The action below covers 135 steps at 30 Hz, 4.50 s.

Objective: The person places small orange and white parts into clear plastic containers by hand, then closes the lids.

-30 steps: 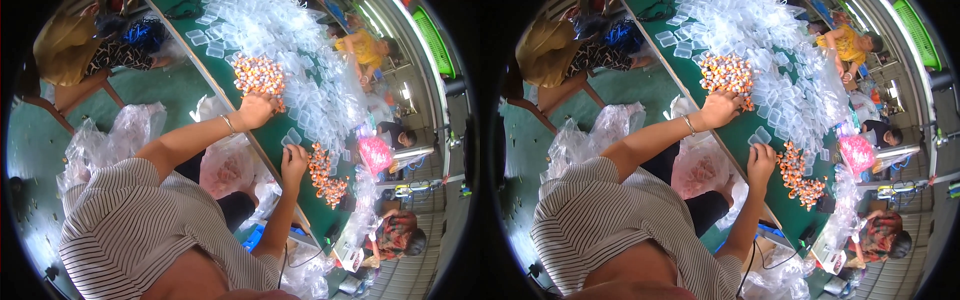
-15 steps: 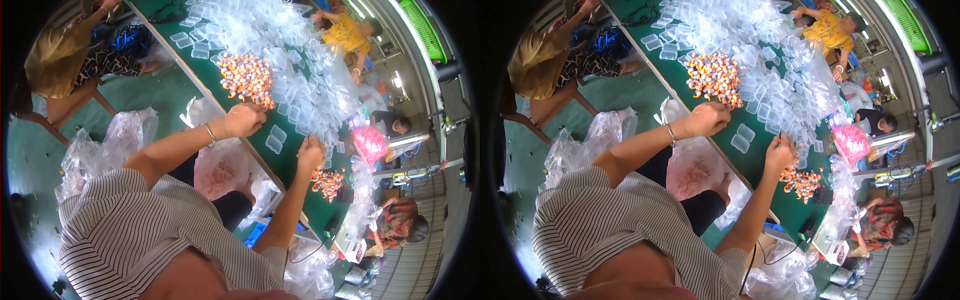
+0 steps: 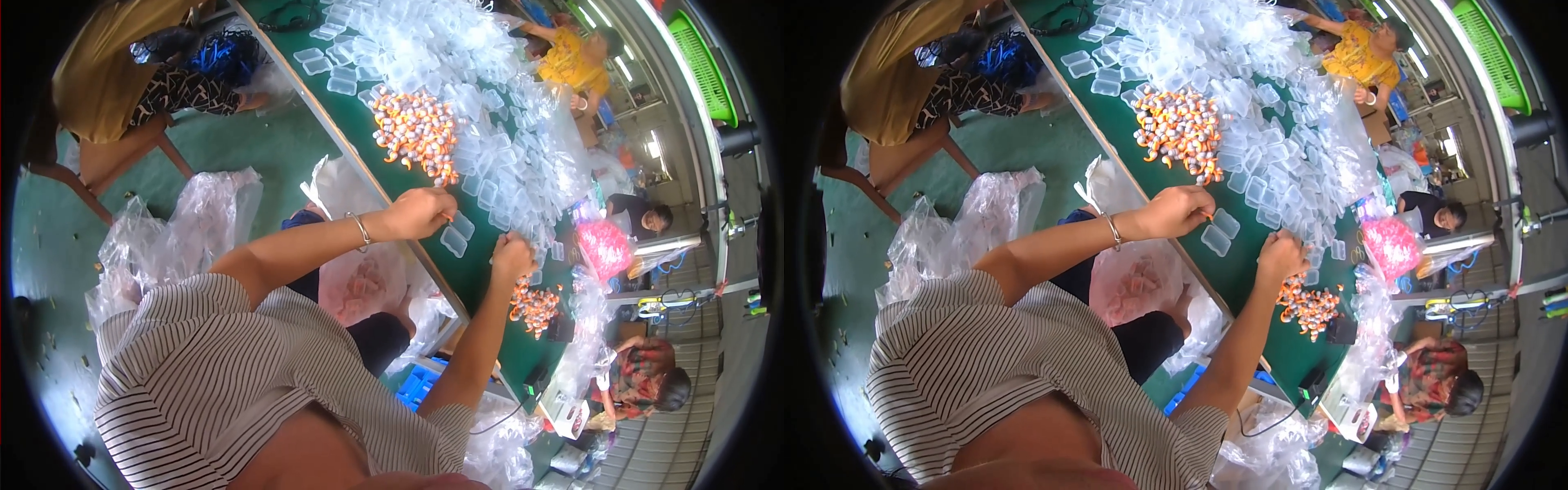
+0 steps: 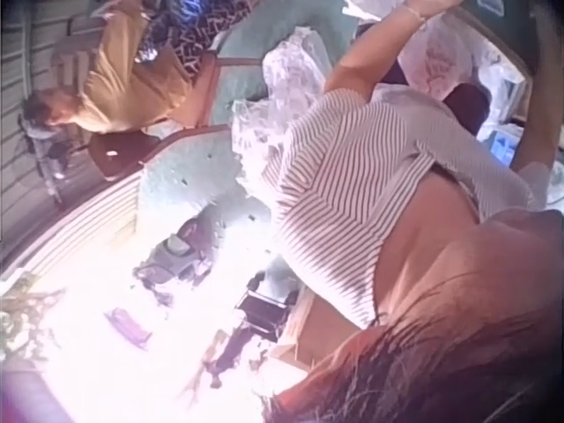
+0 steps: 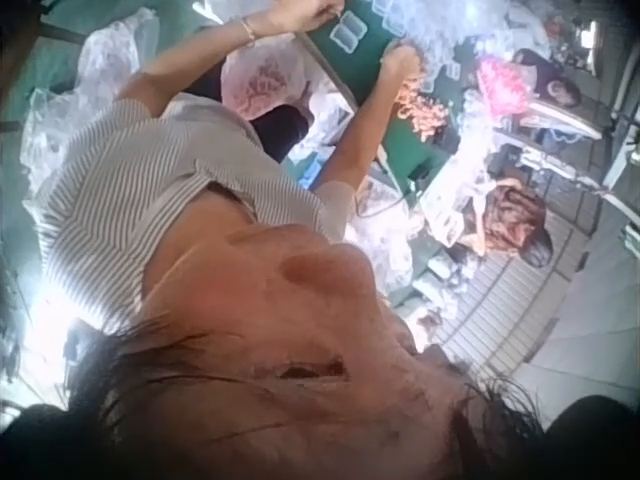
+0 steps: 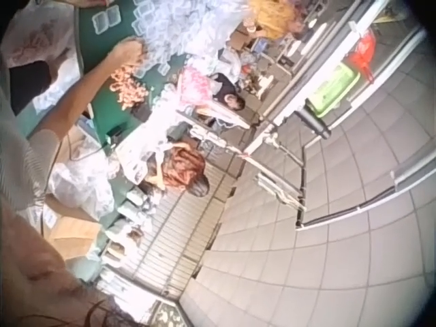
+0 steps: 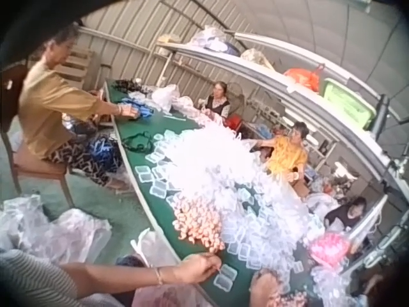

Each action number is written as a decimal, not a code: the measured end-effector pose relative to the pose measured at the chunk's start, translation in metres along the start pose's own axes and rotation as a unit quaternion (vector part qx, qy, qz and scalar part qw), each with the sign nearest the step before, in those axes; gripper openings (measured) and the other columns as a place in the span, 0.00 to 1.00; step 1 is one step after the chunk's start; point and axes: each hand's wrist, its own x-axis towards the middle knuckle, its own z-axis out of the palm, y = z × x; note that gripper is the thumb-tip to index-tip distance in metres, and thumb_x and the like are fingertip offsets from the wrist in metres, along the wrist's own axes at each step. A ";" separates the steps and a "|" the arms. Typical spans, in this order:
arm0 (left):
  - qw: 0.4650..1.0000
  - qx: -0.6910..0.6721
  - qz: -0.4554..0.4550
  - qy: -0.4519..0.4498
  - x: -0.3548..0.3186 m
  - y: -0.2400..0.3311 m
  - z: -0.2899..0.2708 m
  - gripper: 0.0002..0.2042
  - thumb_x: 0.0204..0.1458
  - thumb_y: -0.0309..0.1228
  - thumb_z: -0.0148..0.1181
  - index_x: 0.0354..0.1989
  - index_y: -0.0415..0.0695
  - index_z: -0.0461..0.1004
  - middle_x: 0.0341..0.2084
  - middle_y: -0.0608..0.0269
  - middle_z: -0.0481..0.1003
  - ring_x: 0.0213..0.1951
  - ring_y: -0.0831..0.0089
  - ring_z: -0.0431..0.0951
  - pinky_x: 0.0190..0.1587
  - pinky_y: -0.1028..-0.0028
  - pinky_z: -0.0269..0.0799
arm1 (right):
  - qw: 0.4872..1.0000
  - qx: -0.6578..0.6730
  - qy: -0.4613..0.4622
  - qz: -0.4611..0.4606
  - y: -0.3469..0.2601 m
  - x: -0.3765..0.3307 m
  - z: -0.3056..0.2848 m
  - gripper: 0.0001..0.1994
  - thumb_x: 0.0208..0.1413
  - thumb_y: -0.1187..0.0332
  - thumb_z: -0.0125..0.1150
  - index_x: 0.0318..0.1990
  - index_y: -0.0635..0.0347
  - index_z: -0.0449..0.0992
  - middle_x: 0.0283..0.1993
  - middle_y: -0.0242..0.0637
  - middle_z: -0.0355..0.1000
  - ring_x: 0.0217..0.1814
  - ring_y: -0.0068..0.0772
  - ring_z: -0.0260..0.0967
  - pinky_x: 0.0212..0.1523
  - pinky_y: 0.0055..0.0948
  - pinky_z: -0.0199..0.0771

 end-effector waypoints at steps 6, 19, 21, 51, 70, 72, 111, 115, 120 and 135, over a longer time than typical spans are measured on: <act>0.993 -0.105 0.013 -0.060 0.004 0.012 0.015 0.07 0.44 0.19 0.63 0.32 0.43 0.74 0.29 0.59 0.74 0.29 0.62 0.77 0.31 0.67 0.72 | 0.989 0.151 0.001 -0.008 0.009 -0.008 -0.011 0.02 0.43 0.68 0.65 0.26 0.52 0.79 0.28 0.33 0.75 0.32 0.39 0.73 0.38 0.44 0.68; 0.997 -0.019 0.029 -0.071 -0.002 0.008 0.022 0.09 0.43 0.25 0.65 0.34 0.43 0.76 0.32 0.57 0.73 0.37 0.56 0.76 0.38 0.62 0.73 | 0.861 0.452 -0.090 -0.214 -0.029 -0.040 -0.052 0.07 0.49 0.74 0.62 0.37 0.56 0.78 0.35 0.36 0.74 0.41 0.42 0.71 0.45 0.38 0.66; 0.995 0.000 0.037 -0.094 -0.003 0.012 0.016 0.14 0.43 0.29 0.68 0.39 0.43 0.75 0.35 0.55 0.72 0.39 0.55 0.76 0.41 0.61 0.73 | 0.870 0.448 -0.079 -0.189 -0.028 -0.031 -0.039 0.10 0.53 0.73 0.59 0.43 0.61 0.77 0.40 0.43 0.73 0.45 0.48 0.70 0.49 0.41 0.68; 0.987 0.073 0.073 -0.123 -0.008 0.007 0.018 0.13 0.52 0.39 0.61 0.40 0.42 0.74 0.34 0.55 0.71 0.40 0.55 0.76 0.44 0.61 0.72 | 0.875 0.422 -0.063 -0.227 -0.031 -0.071 -0.054 0.12 0.57 0.71 0.59 0.47 0.66 0.74 0.43 0.48 0.71 0.43 0.50 0.70 0.43 0.39 0.71; 0.966 0.035 0.170 -0.191 -0.042 0.039 -0.006 0.11 0.49 0.41 0.63 0.26 0.46 0.75 0.25 0.60 0.72 0.33 0.60 0.77 0.34 0.61 0.72 | 0.967 0.151 0.040 -0.200 -0.068 0.007 -0.003 0.15 0.50 0.68 0.64 0.47 0.52 0.77 0.42 0.33 0.75 0.53 0.38 0.66 0.57 0.49 0.54; 0.978 0.060 0.147 -0.132 -0.033 0.030 -0.008 0.09 0.48 0.38 0.64 0.30 0.46 0.76 0.27 0.60 0.73 0.33 0.59 0.77 0.34 0.61 0.72 | 0.963 0.151 0.060 -0.213 -0.064 -0.001 -0.005 0.13 0.48 0.71 0.63 0.43 0.50 0.78 0.38 0.29 0.74 0.49 0.35 0.67 0.55 0.45 0.53; 0.997 0.066 0.035 0.012 0.003 -0.010 -0.007 0.07 0.48 0.21 0.60 0.36 0.44 0.73 0.35 0.56 0.73 0.40 0.56 0.77 0.41 0.62 0.73 | 0.926 0.360 0.051 -0.101 -0.022 -0.041 -0.021 0.13 0.45 0.81 0.57 0.39 0.60 0.78 0.36 0.44 0.72 0.37 0.45 0.72 0.38 0.39 0.71; 1.000 -0.011 0.009 0.025 0.001 -0.008 -0.009 0.09 0.48 0.18 0.61 0.36 0.41 0.72 0.35 0.56 0.73 0.36 0.56 0.78 0.37 0.64 0.75 | 0.904 0.412 0.016 -0.113 -0.035 -0.051 -0.024 0.14 0.44 0.85 0.55 0.39 0.62 0.78 0.34 0.44 0.71 0.32 0.42 0.71 0.32 0.33 0.73; 0.999 -0.049 0.010 0.022 0.001 -0.005 -0.016 0.09 0.46 0.18 0.62 0.36 0.39 0.73 0.34 0.55 0.73 0.34 0.60 0.78 0.35 0.67 0.75 | 0.883 0.459 -0.016 -0.100 -0.047 -0.061 -0.038 0.14 0.44 0.85 0.58 0.40 0.63 0.78 0.33 0.41 0.71 0.28 0.33 0.71 0.30 0.28 0.73; 0.997 0.055 0.034 -0.040 -0.009 0.024 0.008 0.08 0.44 0.25 0.63 0.34 0.42 0.75 0.31 0.56 0.74 0.39 0.55 0.75 0.41 0.61 0.73 | 0.891 0.368 -0.070 -0.258 -0.073 -0.049 -0.073 0.20 0.46 0.85 0.53 0.49 0.63 0.72 0.39 0.49 0.71 0.39 0.50 0.71 0.37 0.41 0.73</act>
